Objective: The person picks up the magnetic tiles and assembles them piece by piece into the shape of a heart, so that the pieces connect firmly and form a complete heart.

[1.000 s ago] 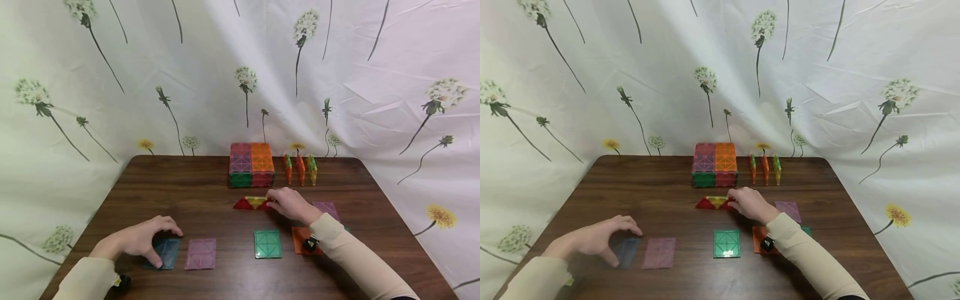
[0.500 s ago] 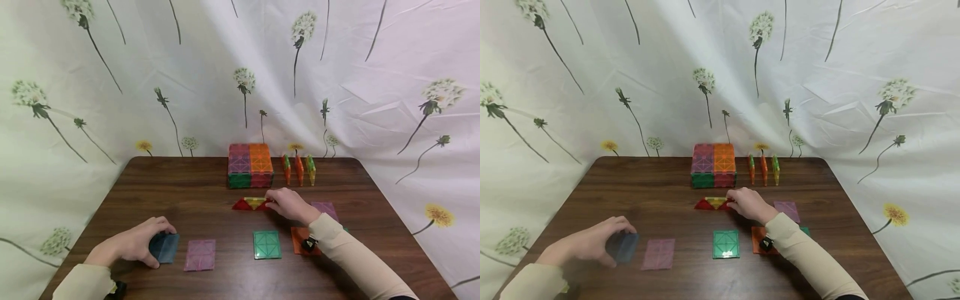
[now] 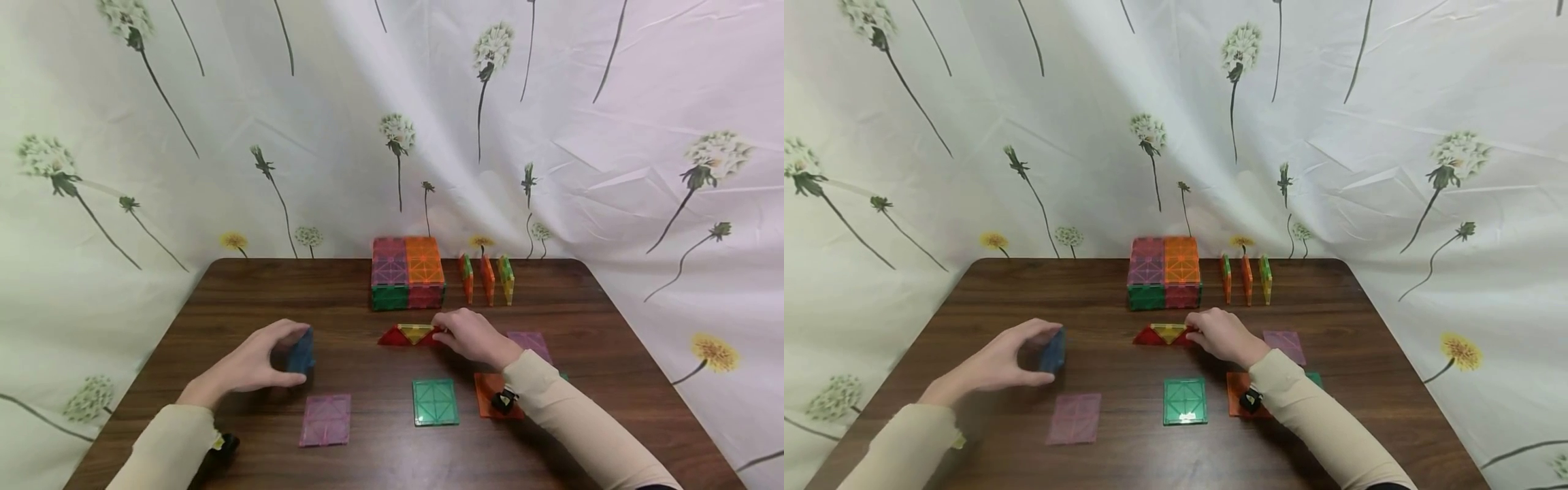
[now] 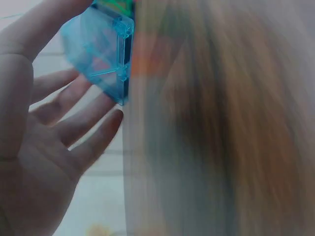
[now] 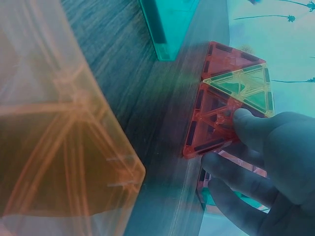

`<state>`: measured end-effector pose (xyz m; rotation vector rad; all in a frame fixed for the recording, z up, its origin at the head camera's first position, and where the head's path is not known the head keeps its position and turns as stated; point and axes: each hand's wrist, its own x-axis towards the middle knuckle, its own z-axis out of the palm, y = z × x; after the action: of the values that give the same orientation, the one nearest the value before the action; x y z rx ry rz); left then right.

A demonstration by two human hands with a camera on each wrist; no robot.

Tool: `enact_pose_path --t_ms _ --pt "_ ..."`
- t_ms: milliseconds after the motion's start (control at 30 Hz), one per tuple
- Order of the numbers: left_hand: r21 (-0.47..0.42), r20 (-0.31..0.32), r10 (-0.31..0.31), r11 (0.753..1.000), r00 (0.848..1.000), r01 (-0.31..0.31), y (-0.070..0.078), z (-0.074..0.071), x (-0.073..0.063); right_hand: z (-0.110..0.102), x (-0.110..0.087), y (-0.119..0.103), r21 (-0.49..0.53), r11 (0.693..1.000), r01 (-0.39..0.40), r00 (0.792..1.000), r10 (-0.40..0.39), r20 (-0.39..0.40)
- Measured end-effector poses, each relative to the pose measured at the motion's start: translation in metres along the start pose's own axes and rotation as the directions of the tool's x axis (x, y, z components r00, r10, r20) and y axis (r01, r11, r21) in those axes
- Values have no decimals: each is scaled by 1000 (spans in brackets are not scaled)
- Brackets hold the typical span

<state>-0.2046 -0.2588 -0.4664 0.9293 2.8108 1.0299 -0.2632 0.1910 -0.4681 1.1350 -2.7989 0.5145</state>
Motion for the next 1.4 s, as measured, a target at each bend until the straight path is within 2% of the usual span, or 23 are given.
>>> enact_pose_path --t_ms 100,233,400,567,800,1100,1267,1400 --pt "-55 -7 30 998 1000 -30 7 9 19 0 0 1 2 1000 9 1000 -9 -2" --pt "-103 16 68 992 998 -66 16 23 44 0 1 1 -3 1000 26 1000 -26 -12" --pt "-136 76 49 990 996 -38 26 43 69 1 2 1 3 999 44 999 -44 -14" --pt "-180 131 44 984 990 -20 32 59 86 3 4 0 15 999 46 999 -46 3" --pt "-231 156 63 973 986 -26 35 72 97 5 8 -2 5 999 52 999 -52 0" --pt "-228 192 75 973 978 -29 40 71 104 3 13 -2 -19 999 37 999 -37 8" --pt "-219 188 83 975 979 -41 40 73 107 2 14 -1 -7 1000 19 1000 -19 12" --pt "-254 181 93 966 979 -45 39 74 109 2 14 2 -1 1000 2 1000 -2 11"
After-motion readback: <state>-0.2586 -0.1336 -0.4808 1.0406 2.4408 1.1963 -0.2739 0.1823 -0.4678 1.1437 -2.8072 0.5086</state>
